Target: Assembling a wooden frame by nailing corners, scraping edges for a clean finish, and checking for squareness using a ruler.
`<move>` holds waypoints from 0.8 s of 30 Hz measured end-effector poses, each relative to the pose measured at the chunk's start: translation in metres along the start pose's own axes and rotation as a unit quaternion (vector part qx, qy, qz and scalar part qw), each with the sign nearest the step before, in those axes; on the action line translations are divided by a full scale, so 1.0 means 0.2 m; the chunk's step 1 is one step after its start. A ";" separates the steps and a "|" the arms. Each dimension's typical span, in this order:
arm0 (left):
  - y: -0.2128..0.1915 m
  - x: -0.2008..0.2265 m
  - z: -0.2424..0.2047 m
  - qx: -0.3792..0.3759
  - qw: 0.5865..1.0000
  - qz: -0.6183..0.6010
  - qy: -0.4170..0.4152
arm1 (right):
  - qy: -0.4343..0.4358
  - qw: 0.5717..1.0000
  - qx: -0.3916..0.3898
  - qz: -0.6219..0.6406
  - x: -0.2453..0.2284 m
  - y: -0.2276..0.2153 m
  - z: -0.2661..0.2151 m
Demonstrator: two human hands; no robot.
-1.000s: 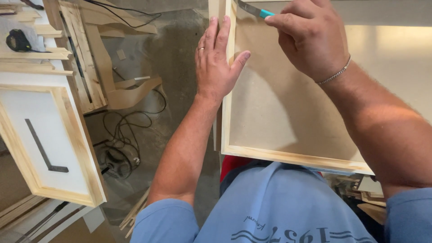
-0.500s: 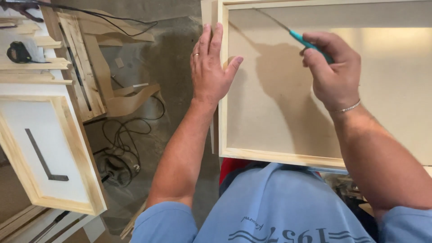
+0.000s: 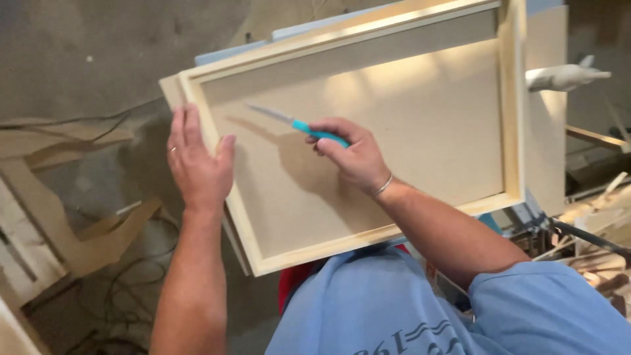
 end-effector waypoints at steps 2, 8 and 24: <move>-0.01 -0.02 -0.01 -0.020 1.000 0.006 -0.020 | 0.072 0.997 0.002 0.003 -0.02 -0.06 -0.09; -0.02 0.01 0.00 -0.067 0.996 0.013 -0.061 | 0.112 0.992 0.046 0.037 -0.08 -0.33 -0.35; -0.12 0.17 0.00 -0.013 0.997 0.081 -0.001 | 0.056 0.992 0.113 0.008 -0.24 -0.83 -0.88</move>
Point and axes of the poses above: each hand's wrist, its own z-axis towards the middle knuckle, its own y-axis out of the palm, x = y × z, the point moved 3 cm from there along z, towards the middle knuckle, and after that the axes turned 4 degrees about z, right-handed, at the moved point
